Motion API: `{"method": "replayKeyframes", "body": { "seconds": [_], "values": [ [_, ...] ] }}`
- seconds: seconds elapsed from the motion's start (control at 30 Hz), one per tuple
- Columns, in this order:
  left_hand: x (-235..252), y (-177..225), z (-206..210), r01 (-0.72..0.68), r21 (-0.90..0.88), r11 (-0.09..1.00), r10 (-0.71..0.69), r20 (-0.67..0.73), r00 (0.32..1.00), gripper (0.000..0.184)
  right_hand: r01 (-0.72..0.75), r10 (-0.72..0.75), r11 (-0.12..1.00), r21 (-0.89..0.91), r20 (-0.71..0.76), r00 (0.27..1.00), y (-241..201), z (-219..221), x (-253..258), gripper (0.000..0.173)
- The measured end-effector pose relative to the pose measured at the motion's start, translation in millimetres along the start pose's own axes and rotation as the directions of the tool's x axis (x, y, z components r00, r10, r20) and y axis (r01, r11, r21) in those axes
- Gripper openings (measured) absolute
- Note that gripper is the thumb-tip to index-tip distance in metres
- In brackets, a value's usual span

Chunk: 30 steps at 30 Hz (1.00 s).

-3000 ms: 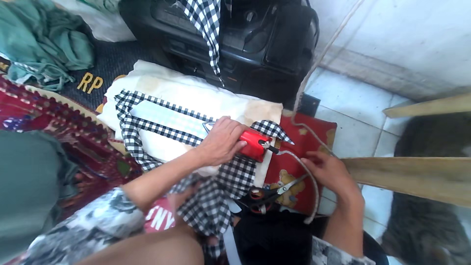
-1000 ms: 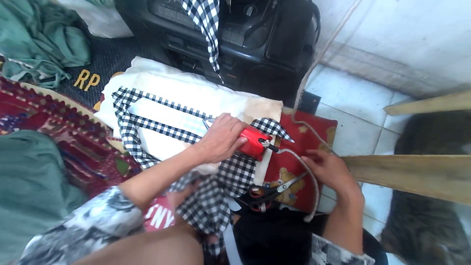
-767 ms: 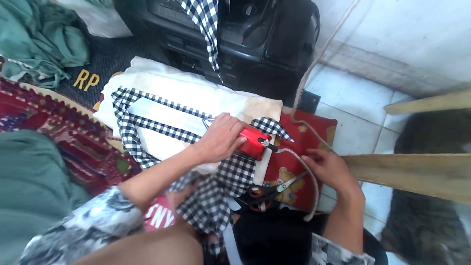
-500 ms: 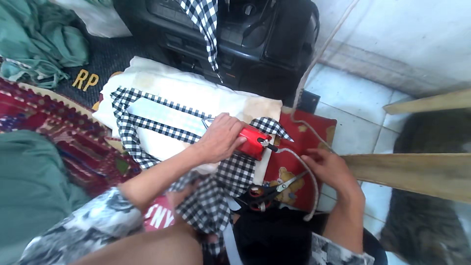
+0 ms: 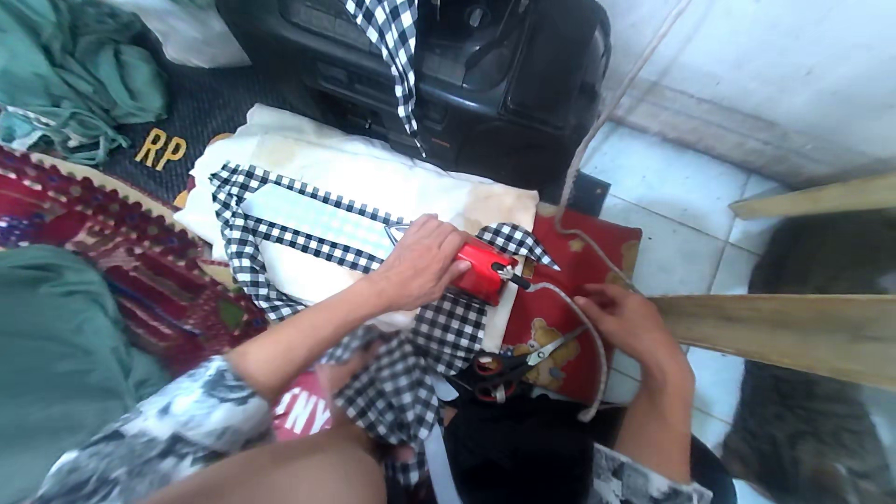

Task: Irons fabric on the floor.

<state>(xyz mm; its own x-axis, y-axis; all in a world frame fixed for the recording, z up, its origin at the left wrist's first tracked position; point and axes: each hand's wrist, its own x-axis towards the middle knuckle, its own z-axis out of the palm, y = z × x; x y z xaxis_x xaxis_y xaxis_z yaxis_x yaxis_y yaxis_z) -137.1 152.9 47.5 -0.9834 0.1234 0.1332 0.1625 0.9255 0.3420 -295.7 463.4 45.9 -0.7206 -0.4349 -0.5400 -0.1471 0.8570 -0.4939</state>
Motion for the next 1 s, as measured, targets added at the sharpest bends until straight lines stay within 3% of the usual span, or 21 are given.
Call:
{"method": "replayKeyframes", "body": {
  "seconds": [1.0],
  "values": [
    [-0.2, -0.5, -0.9, -0.012, 0.011, 1.0, 0.012, 0.004, 1.0, 0.049, -0.001, 0.001, 1.0, -0.001, 0.001, 1.0, 2.3, 0.8, 0.9, 0.045]
  ]
}}
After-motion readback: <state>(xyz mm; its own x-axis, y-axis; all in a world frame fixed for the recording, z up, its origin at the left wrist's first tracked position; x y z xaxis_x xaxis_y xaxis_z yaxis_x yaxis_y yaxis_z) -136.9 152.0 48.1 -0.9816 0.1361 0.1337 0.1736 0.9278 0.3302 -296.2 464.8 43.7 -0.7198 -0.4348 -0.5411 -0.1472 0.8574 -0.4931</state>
